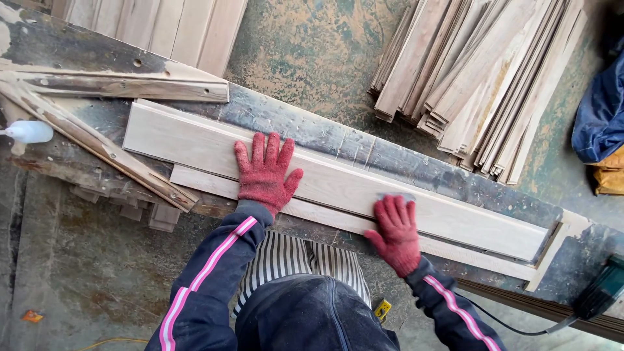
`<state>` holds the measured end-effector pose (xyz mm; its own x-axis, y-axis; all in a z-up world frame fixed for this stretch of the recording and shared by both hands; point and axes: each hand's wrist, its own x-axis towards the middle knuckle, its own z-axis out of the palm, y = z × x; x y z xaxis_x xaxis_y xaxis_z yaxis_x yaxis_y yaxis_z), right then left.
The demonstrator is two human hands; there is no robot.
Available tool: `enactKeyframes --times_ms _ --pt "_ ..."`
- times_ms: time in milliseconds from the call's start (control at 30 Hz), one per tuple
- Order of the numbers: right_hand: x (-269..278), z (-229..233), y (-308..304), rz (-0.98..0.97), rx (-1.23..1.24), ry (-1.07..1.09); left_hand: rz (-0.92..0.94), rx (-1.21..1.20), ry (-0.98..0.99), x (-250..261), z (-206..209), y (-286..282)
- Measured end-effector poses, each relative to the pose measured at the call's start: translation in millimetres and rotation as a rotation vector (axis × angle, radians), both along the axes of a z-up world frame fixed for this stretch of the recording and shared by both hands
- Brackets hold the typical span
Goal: Sanding a wooden plank using an angle grinder and hand sandpaper.
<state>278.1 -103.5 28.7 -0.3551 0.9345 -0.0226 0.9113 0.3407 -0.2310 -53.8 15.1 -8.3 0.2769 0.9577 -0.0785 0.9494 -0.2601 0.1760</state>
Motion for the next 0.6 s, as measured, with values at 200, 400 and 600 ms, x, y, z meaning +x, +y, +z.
enactKeyframes --times_ms 200,400,600 --pt "-121.7 -14.9 82.9 0.239 0.085 0.148 -0.014 0.021 0.036 -0.9 -3.2 -1.1" --pt "26.7 -15.7 3.3 -0.147 0.011 0.035 -0.003 -0.113 0.137 0.5 8.3 0.9" --pt "66.7 -40.1 -33.1 -0.558 -0.047 0.03 0.003 -0.049 0.109 1.8 10.0 4.4"
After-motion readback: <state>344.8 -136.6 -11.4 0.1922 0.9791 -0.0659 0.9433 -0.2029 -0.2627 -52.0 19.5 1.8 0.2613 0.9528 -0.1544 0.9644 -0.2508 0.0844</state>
